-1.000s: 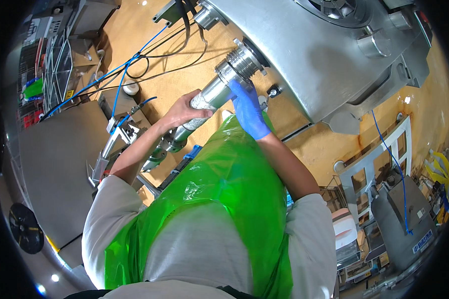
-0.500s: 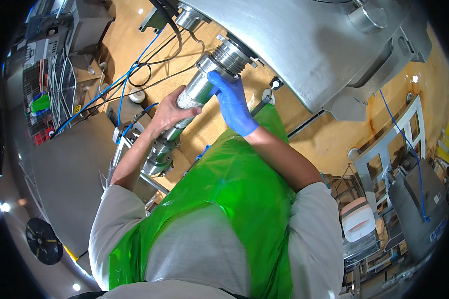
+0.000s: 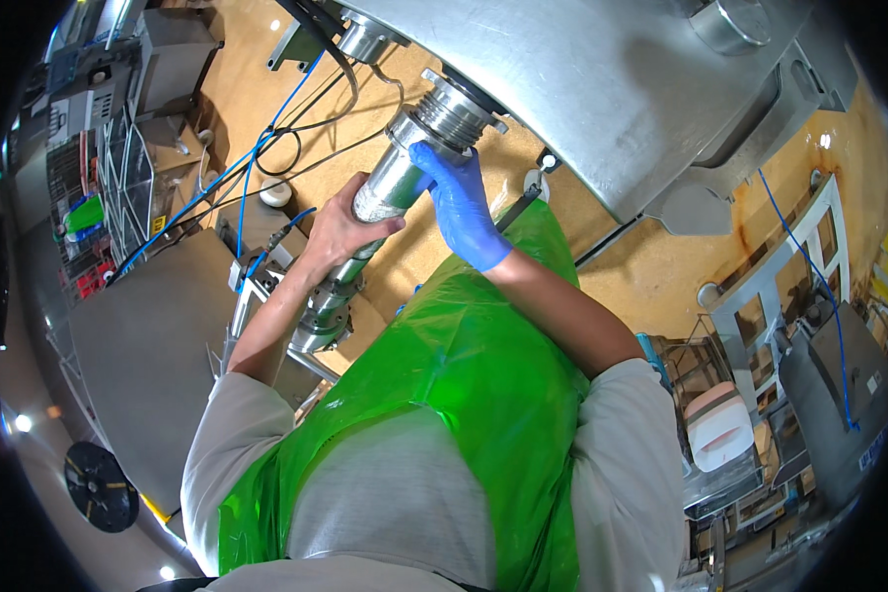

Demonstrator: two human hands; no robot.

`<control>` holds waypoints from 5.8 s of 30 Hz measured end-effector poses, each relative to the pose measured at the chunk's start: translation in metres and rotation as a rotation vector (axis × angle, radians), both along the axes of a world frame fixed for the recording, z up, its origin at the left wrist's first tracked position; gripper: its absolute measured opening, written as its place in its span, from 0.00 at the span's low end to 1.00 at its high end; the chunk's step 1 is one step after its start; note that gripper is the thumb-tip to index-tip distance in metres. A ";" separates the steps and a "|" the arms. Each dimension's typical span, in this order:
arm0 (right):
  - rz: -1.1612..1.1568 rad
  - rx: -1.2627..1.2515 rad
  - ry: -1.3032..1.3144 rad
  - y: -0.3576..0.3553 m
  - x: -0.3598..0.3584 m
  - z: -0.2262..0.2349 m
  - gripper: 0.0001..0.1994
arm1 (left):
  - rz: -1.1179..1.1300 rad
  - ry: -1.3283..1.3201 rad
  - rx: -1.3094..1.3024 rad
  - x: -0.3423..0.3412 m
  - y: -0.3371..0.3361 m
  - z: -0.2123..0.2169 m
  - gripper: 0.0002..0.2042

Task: The person assembles a large industrial machine by inserting a thin rod into a slot, attaching a cylindrical metal component, and connecting a long metal pipe. The person uses both hands to align and secure the parts.

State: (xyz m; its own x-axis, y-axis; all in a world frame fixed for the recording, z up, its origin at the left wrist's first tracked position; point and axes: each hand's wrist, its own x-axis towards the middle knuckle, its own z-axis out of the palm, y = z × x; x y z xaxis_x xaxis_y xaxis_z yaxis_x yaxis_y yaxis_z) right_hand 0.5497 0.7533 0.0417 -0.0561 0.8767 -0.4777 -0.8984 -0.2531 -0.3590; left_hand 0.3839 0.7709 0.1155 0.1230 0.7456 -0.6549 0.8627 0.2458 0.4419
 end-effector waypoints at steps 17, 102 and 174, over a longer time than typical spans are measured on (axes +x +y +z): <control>-0.005 -0.052 0.015 0.003 0.004 0.010 0.14 | -0.039 0.006 0.047 0.002 -0.001 0.004 0.36; 0.674 1.140 -1.520 -0.020 0.041 0.055 0.39 | -0.143 -0.001 0.168 -0.023 -0.016 -0.012 0.37; 1.621 1.743 -1.857 -0.007 -0.134 0.056 0.41 | 1.717 -1.863 0.647 0.020 -0.130 -0.104 0.27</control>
